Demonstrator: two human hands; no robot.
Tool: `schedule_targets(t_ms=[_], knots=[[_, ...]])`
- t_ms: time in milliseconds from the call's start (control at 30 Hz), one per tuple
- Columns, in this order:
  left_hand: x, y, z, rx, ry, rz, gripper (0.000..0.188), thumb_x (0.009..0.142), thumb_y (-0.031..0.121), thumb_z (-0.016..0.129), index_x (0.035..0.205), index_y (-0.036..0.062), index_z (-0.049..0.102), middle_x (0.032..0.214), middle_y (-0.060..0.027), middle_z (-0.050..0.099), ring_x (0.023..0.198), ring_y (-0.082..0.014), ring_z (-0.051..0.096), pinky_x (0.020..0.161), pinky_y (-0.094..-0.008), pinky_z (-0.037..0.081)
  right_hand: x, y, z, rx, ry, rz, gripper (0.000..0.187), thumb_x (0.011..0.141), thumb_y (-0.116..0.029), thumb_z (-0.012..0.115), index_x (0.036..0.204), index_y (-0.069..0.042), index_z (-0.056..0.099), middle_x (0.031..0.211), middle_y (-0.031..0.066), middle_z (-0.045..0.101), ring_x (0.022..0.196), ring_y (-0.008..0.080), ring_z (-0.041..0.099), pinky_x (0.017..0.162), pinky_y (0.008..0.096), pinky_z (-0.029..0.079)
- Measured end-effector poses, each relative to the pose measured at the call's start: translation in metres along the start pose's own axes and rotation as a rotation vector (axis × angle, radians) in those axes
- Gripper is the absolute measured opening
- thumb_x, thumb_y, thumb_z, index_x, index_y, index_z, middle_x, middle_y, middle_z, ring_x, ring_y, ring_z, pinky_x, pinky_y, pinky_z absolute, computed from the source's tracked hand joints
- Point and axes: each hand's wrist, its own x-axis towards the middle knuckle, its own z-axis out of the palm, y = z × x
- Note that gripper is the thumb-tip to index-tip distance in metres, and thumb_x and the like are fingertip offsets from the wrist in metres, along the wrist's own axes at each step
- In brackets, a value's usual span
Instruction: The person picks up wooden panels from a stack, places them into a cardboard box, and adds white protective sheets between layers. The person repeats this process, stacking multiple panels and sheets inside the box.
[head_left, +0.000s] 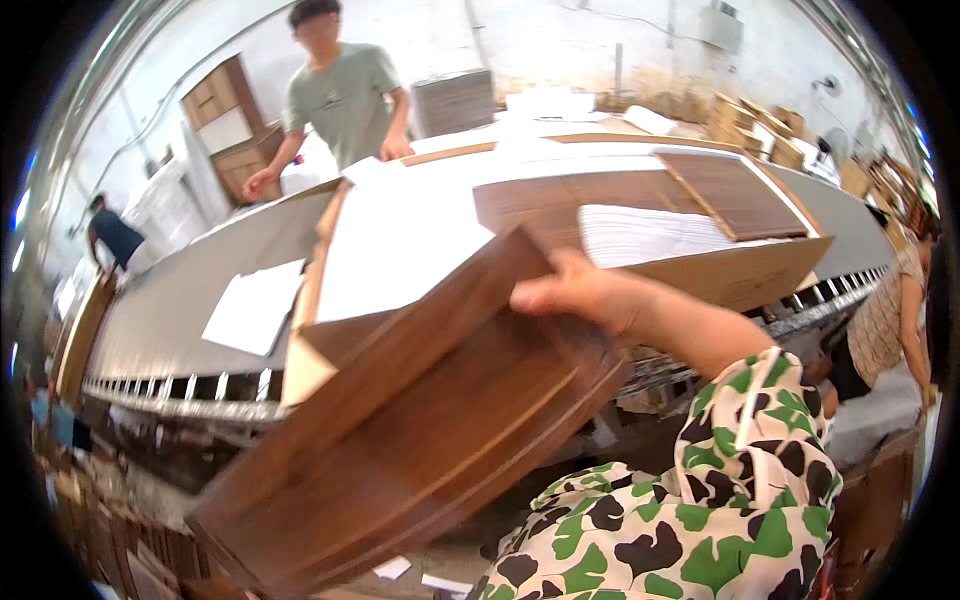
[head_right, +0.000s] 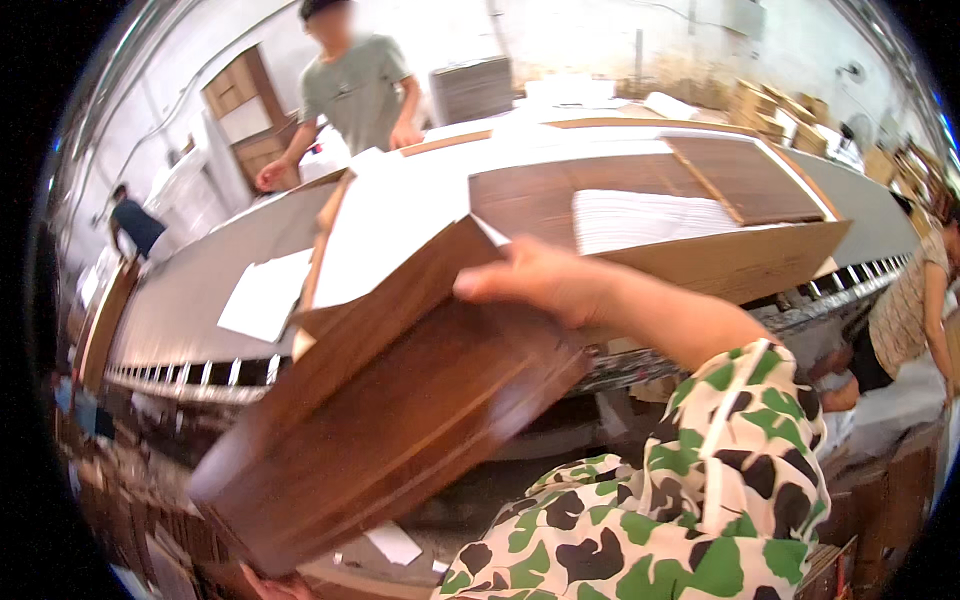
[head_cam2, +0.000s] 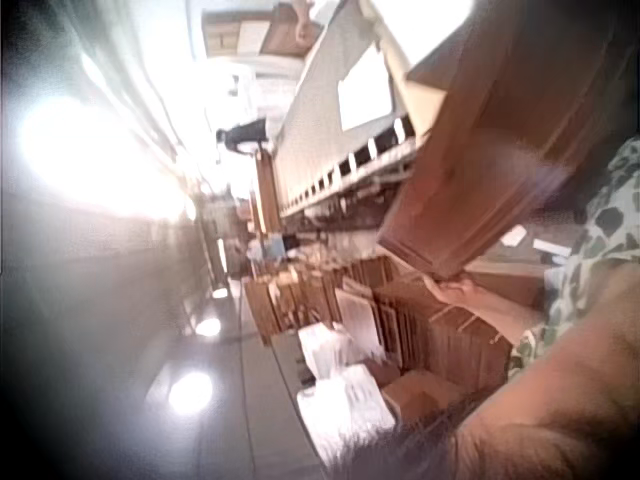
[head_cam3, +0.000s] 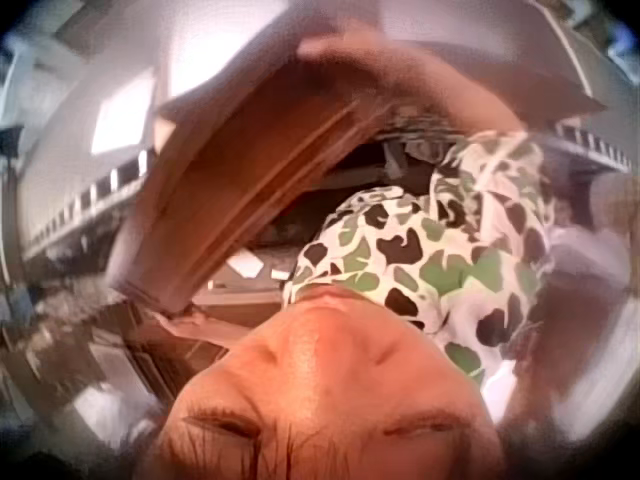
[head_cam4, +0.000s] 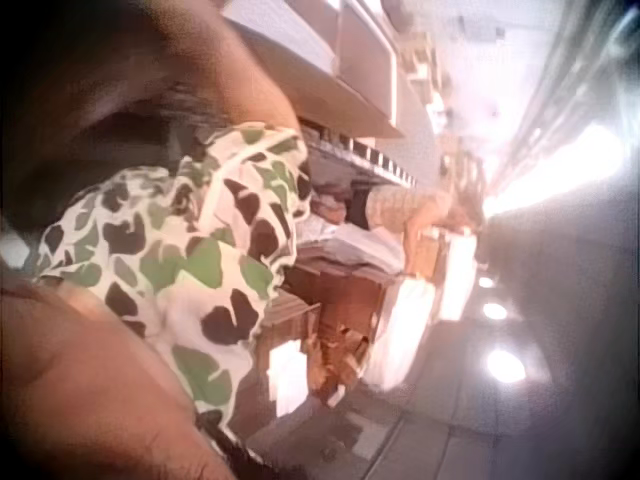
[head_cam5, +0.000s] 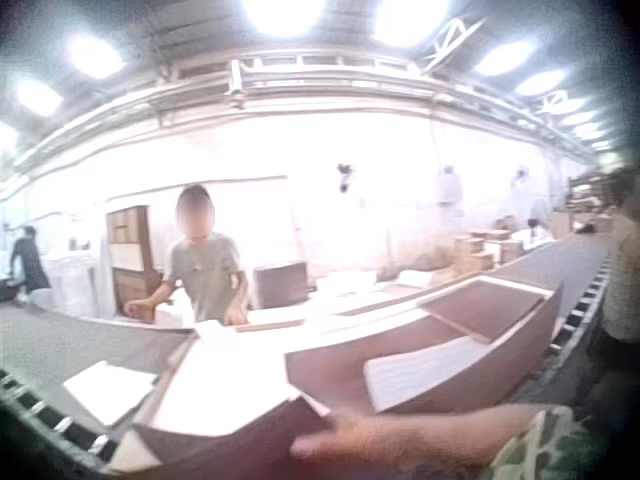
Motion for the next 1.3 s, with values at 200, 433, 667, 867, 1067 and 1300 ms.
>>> schedule_targets(t_ms=[200, 433, 667, 867, 1067, 1300], knots=[[-0.082, -0.024, 0.293, 0.219, -1.176, -0.357, 0.051, 0.084, 0.02, 0.055, 0.128, -0.0051, 0.044, 0.117, -0.0141, 0.057, 0.109, -0.0217, 0.055, 0.093, -0.0349, 0.045, -0.006, 0.004, -0.307, -0.423, 0.479, 0.32, 0.048, 0.09, -0.046, 0.052, 0.098, 0.0, 0.061, 0.08, 0.009, 0.063, 0.065, 0.0157, 0.06, 0.055, 0.0311, 0.051], [-0.162, -0.185, 0.491, 0.538, -1.223, -0.661, 0.023, 0.089, 0.007, 0.05, 0.103, -0.0117, 0.052, 0.099, -0.017, 0.058, 0.089, -0.0245, 0.058, 0.084, -0.0385, 0.048, 0.007, 0.075, -0.518, -0.909, 0.737, 0.271, 0.049, 0.086, -0.042, 0.058, 0.083, 0.007, 0.061, 0.067, 0.0121, 0.058, 0.064, 0.0174, 0.056, 0.057, 0.0385, 0.045], [-0.134, -0.263, 0.578, 0.807, -1.123, -0.481, 0.019, 0.09, 0.011, 0.051, 0.096, -0.0072, 0.055, 0.088, -0.0128, 0.06, 0.077, -0.0209, 0.06, 0.07, -0.036, 0.05, 0.084, 0.076, -0.524, -0.741, 0.664, 0.34, 0.056, 0.076, -0.035, 0.072, 0.089, 0.018, 0.057, 0.077, 0.0181, 0.061, 0.068, 0.02, 0.059, 0.058, 0.0363, 0.047], [-0.118, -0.301, 0.623, 0.936, -1.14, -0.265, 0.015, 0.081, 0.013, 0.061, 0.082, -0.0018, 0.062, 0.076, -0.0092, 0.062, 0.065, -0.0181, 0.059, 0.058, -0.0342, 0.05, 0.138, 0.092, -0.573, -0.797, 0.714, 0.163, 0.057, 0.077, -0.029, 0.071, 0.119, 0.005, 0.054, 0.11, 0.0203, 0.061, 0.097, 0.0263, 0.06, 0.083, 0.0359, 0.047], [-0.084, -0.294, 0.625, 0.979, -1.131, -0.307, 0.013, 0.081, 0.015, 0.063, 0.084, 0.002, 0.064, 0.079, -0.0061, 0.062, 0.066, -0.0156, 0.058, 0.057, -0.0295, 0.049, 0.168, 0.055, -0.532, -1.002, 0.684, 0.467, 0.06, 0.076, -0.042, 0.07, 0.105, 0.009, 0.06, 0.108, 0.027, 0.06, 0.099, 0.0325, 0.059, 0.079, 0.0412, 0.048], [-0.09, -0.275, 0.646, 1.068, -1.245, -0.017, 0.019, 0.075, 0.012, 0.069, 0.079, -0.0053, 0.063, 0.07, -0.008, 0.061, 0.056, -0.0161, 0.057, 0.045, -0.0289, 0.044, 0.154, 0.063, -0.552, -0.917, 0.776, 0.461, 0.06, 0.078, -0.038, 0.069, 0.111, 0.011, 0.055, 0.112, 0.0264, 0.058, 0.101, 0.0338, 0.057, 0.078, 0.0422, 0.047]])
